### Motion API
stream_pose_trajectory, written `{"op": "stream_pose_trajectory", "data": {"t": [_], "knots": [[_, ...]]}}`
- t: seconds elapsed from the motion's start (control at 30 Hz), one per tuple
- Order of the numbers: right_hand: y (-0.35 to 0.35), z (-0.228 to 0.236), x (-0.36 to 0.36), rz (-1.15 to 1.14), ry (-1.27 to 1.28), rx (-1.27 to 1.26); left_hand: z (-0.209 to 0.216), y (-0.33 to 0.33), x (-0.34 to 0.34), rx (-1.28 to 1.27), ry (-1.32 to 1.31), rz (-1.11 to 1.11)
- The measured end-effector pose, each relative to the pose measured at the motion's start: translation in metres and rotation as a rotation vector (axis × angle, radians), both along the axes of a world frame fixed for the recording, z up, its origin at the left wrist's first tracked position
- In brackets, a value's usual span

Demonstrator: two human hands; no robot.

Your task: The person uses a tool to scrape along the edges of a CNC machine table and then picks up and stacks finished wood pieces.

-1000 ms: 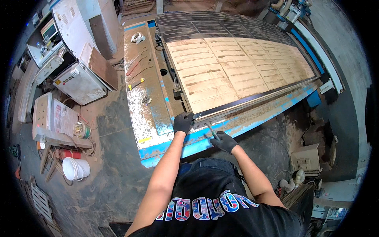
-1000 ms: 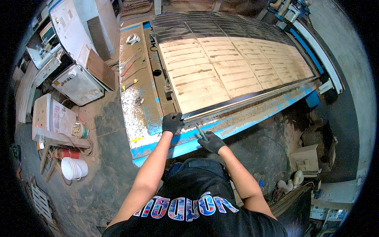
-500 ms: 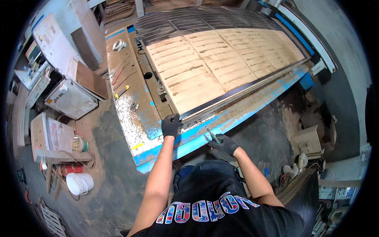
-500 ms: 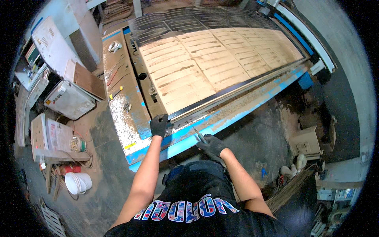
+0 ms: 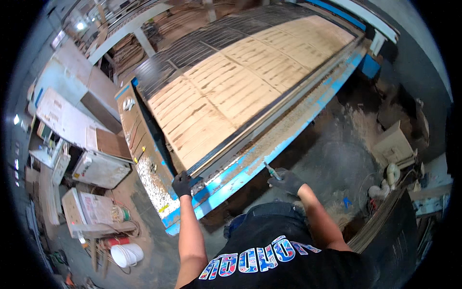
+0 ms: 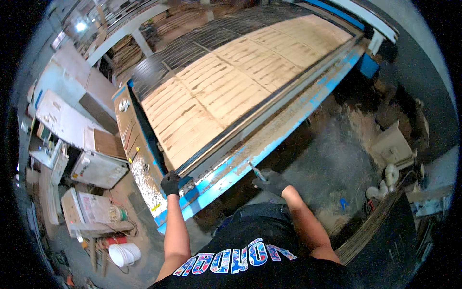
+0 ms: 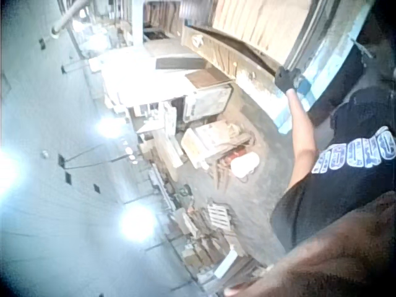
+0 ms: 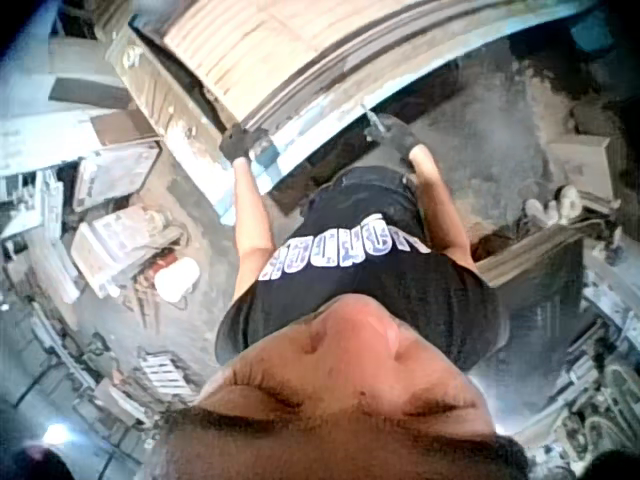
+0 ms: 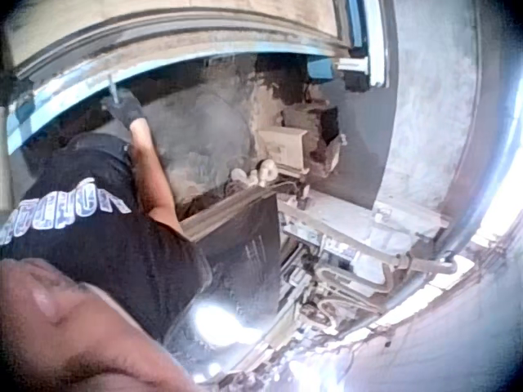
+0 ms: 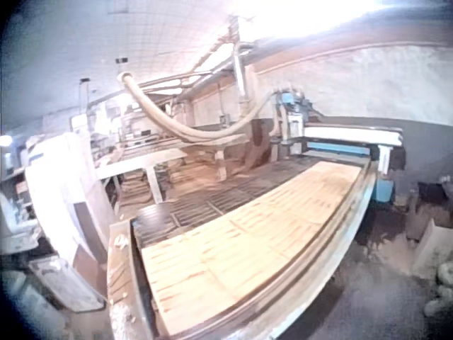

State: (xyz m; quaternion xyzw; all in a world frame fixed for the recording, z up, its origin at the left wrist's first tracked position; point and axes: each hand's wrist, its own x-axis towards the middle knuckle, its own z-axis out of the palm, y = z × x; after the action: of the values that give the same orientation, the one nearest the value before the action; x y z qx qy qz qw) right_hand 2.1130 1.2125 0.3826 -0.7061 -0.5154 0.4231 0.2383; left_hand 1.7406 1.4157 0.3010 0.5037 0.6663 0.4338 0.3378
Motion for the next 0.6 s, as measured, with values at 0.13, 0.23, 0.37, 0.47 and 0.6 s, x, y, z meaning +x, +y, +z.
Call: {"op": "stream_pose_trajectory", "data": {"t": [0.13,0.23,0.37,0.47,0.6], "knots": [[-0.022,0.0,0.068,-0.122,0.19,0.027,-0.018,0.001,-0.021,0.047,-0.282,0.138],[-0.048,0.007,0.115,-0.275,0.167,-0.016,-0.009,0.004,-0.011,0.16,0.189,0.237],[-0.08,0.01,0.176,-0.39,0.091,-0.022,0.061,-0.001,0.083,0.142,0.397,0.23],[-0.085,0.014,0.202,-0.486,0.252,0.088,0.046,0.026,0.119,0.341,0.466,0.134],[-0.082,0.032,0.232,-0.568,0.193,0.113,0.05,0.062,0.248,0.471,0.493,-0.094]]}}
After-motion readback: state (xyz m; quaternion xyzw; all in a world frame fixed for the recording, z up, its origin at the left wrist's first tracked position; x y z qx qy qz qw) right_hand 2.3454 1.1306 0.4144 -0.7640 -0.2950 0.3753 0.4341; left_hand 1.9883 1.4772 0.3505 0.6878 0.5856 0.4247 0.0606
